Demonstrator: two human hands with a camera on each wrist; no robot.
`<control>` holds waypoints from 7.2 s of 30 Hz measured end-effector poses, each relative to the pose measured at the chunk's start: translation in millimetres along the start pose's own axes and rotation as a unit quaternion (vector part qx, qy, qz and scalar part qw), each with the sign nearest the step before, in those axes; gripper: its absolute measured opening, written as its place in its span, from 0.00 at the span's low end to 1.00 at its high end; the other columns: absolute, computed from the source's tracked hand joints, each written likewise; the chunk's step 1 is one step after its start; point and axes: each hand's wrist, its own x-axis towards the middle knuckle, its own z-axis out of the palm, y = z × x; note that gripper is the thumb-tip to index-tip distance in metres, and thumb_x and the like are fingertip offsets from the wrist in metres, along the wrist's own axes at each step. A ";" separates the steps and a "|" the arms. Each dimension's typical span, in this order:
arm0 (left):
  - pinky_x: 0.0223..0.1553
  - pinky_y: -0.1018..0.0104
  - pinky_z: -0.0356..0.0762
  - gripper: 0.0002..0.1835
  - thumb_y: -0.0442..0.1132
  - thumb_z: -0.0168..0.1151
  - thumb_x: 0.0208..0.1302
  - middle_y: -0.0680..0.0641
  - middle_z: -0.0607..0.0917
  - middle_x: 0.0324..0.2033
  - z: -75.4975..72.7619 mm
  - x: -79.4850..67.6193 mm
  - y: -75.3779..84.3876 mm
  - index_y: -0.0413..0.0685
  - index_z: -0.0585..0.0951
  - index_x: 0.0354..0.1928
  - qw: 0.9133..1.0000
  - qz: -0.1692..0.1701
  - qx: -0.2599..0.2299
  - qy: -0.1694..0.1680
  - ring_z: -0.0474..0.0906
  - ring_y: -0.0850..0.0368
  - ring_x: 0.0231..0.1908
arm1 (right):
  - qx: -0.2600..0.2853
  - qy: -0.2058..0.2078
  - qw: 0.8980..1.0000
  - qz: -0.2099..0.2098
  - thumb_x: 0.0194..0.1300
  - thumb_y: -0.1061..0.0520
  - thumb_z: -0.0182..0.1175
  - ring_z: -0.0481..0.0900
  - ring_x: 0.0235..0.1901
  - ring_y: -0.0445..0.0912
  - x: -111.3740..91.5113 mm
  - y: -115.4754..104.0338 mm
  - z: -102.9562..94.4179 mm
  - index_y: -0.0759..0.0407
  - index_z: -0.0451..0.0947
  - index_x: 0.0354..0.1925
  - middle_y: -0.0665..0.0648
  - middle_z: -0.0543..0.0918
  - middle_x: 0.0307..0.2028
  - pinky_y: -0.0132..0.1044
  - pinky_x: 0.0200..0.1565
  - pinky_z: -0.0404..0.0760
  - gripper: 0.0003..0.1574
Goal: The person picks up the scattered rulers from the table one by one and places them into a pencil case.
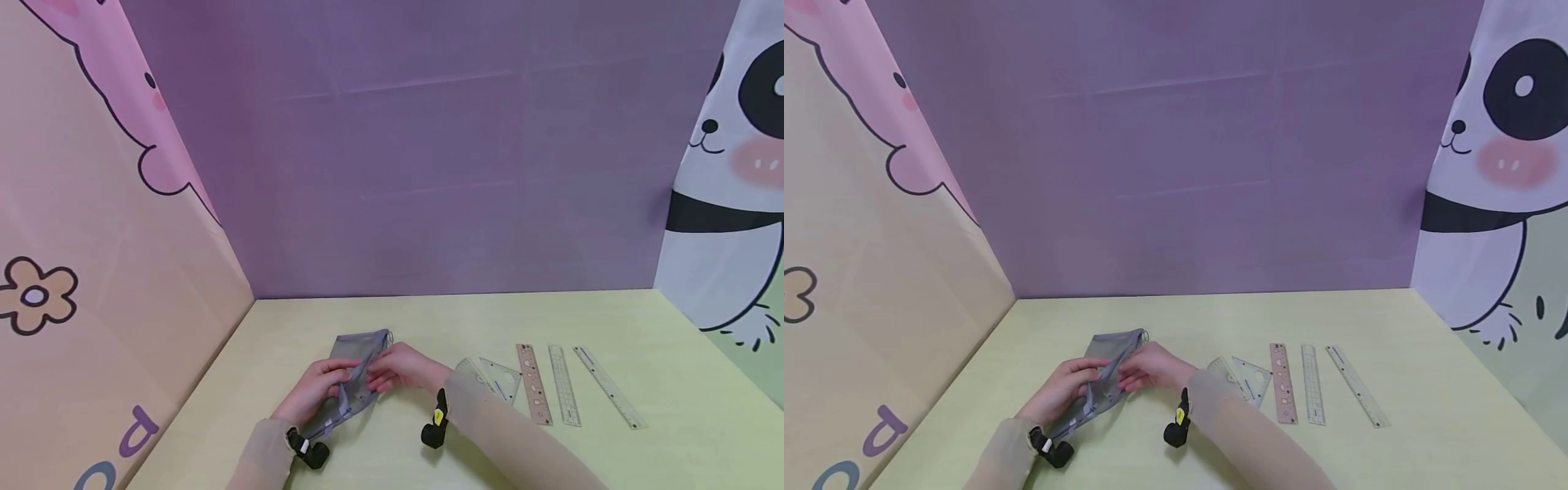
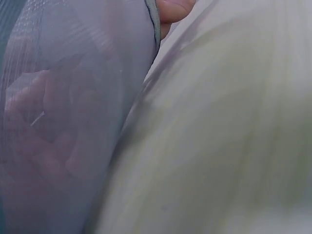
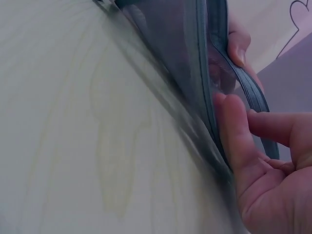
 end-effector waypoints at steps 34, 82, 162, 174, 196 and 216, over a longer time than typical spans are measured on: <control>0.37 0.68 0.76 0.22 0.33 0.57 0.66 0.48 0.81 0.49 -2.1 -1.1 -2.8 0.27 0.74 0.58 1.000 0.004 0.011 0.004 0.75 0.61 0.41 | -0.115 0.050 0.992 -0.032 0.62 0.64 0.63 0.78 0.13 0.45 -8.6 -0.5 6.1 0.71 0.79 0.27 0.61 0.81 0.17 0.40 0.20 0.81 0.10; 0.40 0.67 0.74 0.22 0.35 0.57 0.67 0.47 0.78 0.48 -0.5 0.5 0.9 0.29 0.75 0.59 1.000 -0.005 0.012 0.004 0.72 0.59 0.41 | -0.192 -0.073 0.976 -0.069 0.67 0.56 0.59 0.77 0.24 0.46 -50.2 -23.7 -36.7 0.66 0.80 0.52 0.57 0.79 0.29 0.38 0.31 0.81 0.19; 0.40 0.68 0.73 0.21 0.34 0.57 0.66 0.53 0.78 0.41 -3.8 -1.9 -1.7 0.31 0.76 0.58 1.000 -0.017 0.008 0.002 0.71 0.60 0.41 | -0.473 -0.015 0.871 -0.132 0.43 0.60 0.76 0.58 0.67 0.61 -127.7 5.5 -142.5 0.59 0.65 0.69 0.62 0.64 0.68 0.61 0.63 0.57 0.54; 0.41 0.67 0.73 0.21 0.34 0.57 0.66 0.52 0.78 0.41 -3.2 -0.1 -1.1 0.30 0.76 0.58 1.000 -0.017 0.008 -0.002 0.71 0.59 0.42 | -0.523 0.039 0.836 -0.160 0.42 0.58 0.76 0.61 0.64 0.61 -122.3 5.7 -137.3 0.66 0.67 0.66 0.66 0.66 0.65 0.58 0.61 0.64 0.53; 0.44 0.66 0.74 0.21 0.36 0.58 0.65 0.44 0.75 0.56 -3.5 1.8 -3.2 0.33 0.77 0.58 0.999 -0.025 0.014 0.016 0.71 0.58 0.46 | -0.470 0.077 0.864 -0.162 0.47 0.65 0.74 0.69 0.27 0.39 -117.3 4.7 -132.4 0.68 0.50 0.73 0.64 0.65 0.57 0.32 0.30 0.74 0.62; 0.40 0.67 0.74 0.21 0.35 0.58 0.65 0.51 0.78 0.47 -4.4 0.3 -2.3 0.32 0.77 0.58 1.000 -0.017 0.003 0.000 0.71 0.59 0.43 | -0.437 0.073 0.885 -0.142 0.50 0.68 0.71 0.67 0.28 0.41 -117.4 4.1 -130.4 0.77 0.43 0.72 0.50 0.71 0.28 0.32 0.32 0.68 0.61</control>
